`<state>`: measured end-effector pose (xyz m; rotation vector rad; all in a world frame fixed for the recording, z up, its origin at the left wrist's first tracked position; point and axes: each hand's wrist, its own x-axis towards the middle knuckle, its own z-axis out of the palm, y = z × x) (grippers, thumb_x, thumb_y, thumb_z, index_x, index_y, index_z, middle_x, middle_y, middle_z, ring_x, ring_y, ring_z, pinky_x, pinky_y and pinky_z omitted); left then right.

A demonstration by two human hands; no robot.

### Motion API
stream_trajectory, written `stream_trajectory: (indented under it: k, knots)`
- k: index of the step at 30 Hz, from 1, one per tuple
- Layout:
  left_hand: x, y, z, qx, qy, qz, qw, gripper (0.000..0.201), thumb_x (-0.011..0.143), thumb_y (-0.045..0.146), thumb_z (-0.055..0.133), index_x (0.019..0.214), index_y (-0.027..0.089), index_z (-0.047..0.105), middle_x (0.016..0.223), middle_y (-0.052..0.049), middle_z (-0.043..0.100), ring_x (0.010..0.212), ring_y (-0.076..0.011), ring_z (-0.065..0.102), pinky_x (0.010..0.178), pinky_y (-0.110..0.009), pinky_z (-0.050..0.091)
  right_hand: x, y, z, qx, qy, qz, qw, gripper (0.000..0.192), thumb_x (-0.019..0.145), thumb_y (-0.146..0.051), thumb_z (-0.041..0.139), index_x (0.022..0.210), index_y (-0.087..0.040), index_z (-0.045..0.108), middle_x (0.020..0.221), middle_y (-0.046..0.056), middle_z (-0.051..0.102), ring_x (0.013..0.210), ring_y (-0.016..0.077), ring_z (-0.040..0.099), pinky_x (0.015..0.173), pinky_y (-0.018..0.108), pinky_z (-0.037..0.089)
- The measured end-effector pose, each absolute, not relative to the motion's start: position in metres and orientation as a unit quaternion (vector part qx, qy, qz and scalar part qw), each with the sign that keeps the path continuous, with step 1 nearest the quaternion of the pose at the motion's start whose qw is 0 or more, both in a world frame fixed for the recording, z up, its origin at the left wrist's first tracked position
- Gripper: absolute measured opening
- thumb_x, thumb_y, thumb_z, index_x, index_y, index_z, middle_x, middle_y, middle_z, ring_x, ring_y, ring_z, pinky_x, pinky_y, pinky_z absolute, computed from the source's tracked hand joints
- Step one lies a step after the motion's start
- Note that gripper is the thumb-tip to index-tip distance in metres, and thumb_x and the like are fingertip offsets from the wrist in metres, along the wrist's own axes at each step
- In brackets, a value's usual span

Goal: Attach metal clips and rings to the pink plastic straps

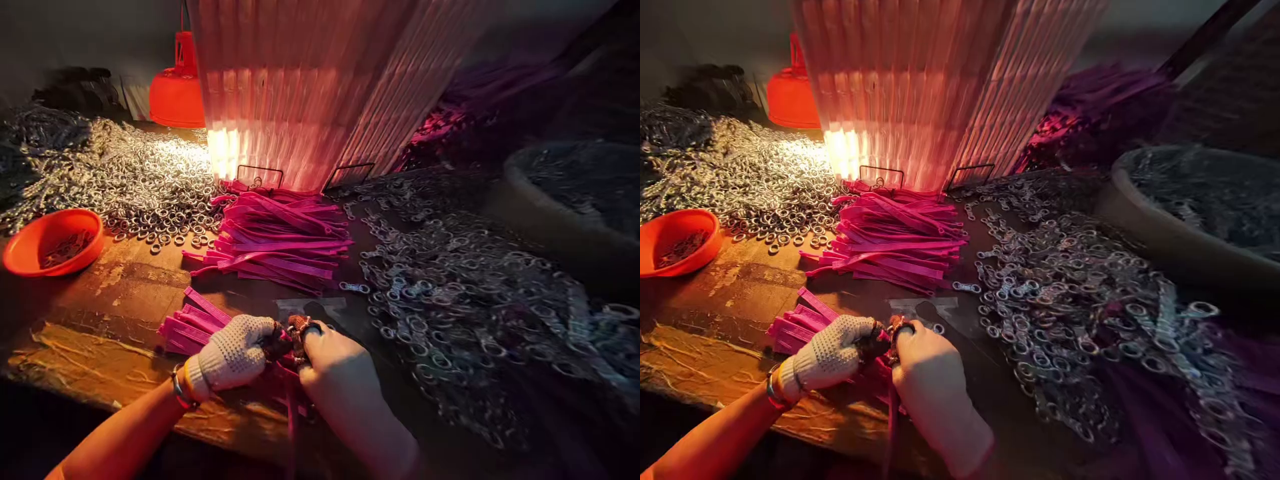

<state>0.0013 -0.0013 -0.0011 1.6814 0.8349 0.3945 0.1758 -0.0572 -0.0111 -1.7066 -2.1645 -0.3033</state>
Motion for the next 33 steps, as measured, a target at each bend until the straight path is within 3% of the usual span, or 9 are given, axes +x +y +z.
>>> stream_trajectory:
  k: [4, 8, 11, 15, 18, 21, 27, 31, 33]
  knots:
    - [0.006, -0.005, -0.005, 0.641, 0.379, 0.158, 0.648, 0.037, 0.094, 0.046, 0.046, 0.074, 0.016, 0.051, 0.062, 0.004, 0.044, 0.058, -0.0094, 0.036, 0.052, -0.022, 0.027, 0.176, -0.055, 0.000, -0.597, -0.788, -0.100, 0.112, 0.021, 0.067, -0.005, 0.050, 0.070, -0.019, 0.064, 0.061, 0.004, 0.062, 0.053, 0.0176, 0.053, 0.053, 0.030, 0.030]
    - [0.008, -0.006, -0.009, 0.667, 0.348, 0.179, 0.634, 0.037, 0.090, 0.046, 0.053, 0.072, 0.014, 0.056, 0.070, 0.001, 0.051, 0.064, -0.0102, 0.039, 0.056, -0.021, 0.031, 0.175, -0.051, -0.002, -0.614, -0.775, 0.002, 0.149, 0.034, 0.068, -0.005, 0.049, 0.093, -0.016, 0.070, 0.075, 0.005, 0.070, 0.067, 0.0192, 0.063, 0.061, 0.027, 0.040]
    - [0.005, -0.006, -0.008, 0.639, 0.369, 0.178, 0.651, 0.039, 0.089, 0.050, 0.054, 0.073, 0.014, 0.056, 0.065, 0.002, 0.048, 0.058, -0.0092, 0.038, 0.052, -0.021, 0.029, 0.176, -0.050, 0.000, -0.634, -0.749, 0.075, 0.175, 0.043, 0.072, -0.005, 0.046, 0.108, -0.014, 0.067, 0.092, 0.008, 0.074, 0.082, 0.0214, 0.068, 0.072, 0.028, 0.046]
    - [0.002, -0.010, -0.004, 0.549, 0.411, 0.171, 0.708, 0.042, 0.087, 0.055, 0.055, 0.083, 0.015, 0.062, 0.059, 0.005, 0.043, 0.047, -0.0073, 0.033, 0.044, -0.021, 0.024, 0.181, -0.048, 0.019, -0.631, -0.745, 0.202, 0.071, 0.055, 0.081, -0.015, 0.053, 0.136, -0.011, 0.050, 0.124, 0.014, 0.066, 0.109, 0.0247, 0.065, 0.084, 0.030, 0.048]
    - [0.003, -0.014, -0.004, 0.593, 0.387, 0.195, 0.679, 0.038, 0.089, 0.048, 0.056, 0.084, 0.013, 0.068, 0.067, 0.002, 0.053, 0.058, -0.0086, 0.041, 0.052, -0.020, 0.031, 0.179, -0.045, 0.033, -0.656, -0.719, 0.217, -0.072, 0.041, 0.080, -0.012, 0.053, 0.121, -0.013, 0.060, 0.107, 0.014, 0.073, 0.100, 0.0272, 0.069, 0.075, 0.031, 0.047]
    - [0.005, -0.017, -0.010, 0.622, 0.383, 0.202, 0.653, 0.036, 0.090, 0.044, 0.055, 0.081, 0.012, 0.068, 0.070, 0.000, 0.057, 0.065, -0.0105, 0.044, 0.057, -0.021, 0.033, 0.173, -0.046, 0.033, -0.649, -0.730, 0.170, -0.127, 0.024, 0.081, -0.011, 0.048, 0.098, -0.014, 0.065, 0.085, 0.012, 0.074, 0.081, 0.0268, 0.071, 0.061, 0.031, 0.041]
    - [0.009, -0.016, -0.012, 0.631, 0.362, 0.185, 0.661, 0.033, 0.089, 0.039, 0.054, 0.076, 0.012, 0.065, 0.072, -0.001, 0.060, 0.067, -0.0116, 0.048, 0.059, -0.021, 0.036, 0.171, -0.060, 0.018, -0.584, -0.796, 0.094, -0.126, 0.017, 0.073, -0.009, 0.051, 0.085, -0.014, 0.062, 0.070, 0.012, 0.071, 0.064, 0.0241, 0.067, 0.052, 0.032, 0.028]
    - [-0.005, -0.002, 0.021, 0.626, 0.361, 0.058, 0.689, 0.035, 0.087, 0.045, 0.056, 0.077, 0.013, 0.066, 0.057, 0.002, 0.049, 0.049, -0.0083, 0.037, 0.044, -0.020, 0.026, 0.186, -0.063, 0.019, -0.560, -0.824, 0.037, -0.077, 0.011, 0.074, -0.010, 0.051, 0.079, -0.016, 0.059, 0.063, 0.009, 0.067, 0.056, 0.0203, 0.062, 0.051, 0.033, 0.022]
    - [-0.023, 0.012, 0.044, 0.649, 0.357, 0.027, 0.672, 0.031, 0.084, 0.041, 0.060, 0.077, 0.012, 0.068, 0.058, 0.001, 0.053, 0.048, -0.0082, 0.037, 0.043, -0.020, 0.026, 0.197, -0.065, 0.021, -0.568, -0.822, 0.010, -0.049, 0.010, 0.074, -0.011, 0.052, 0.079, -0.016, 0.058, 0.061, 0.007, 0.066, 0.054, 0.0193, 0.060, 0.052, 0.033, 0.021]
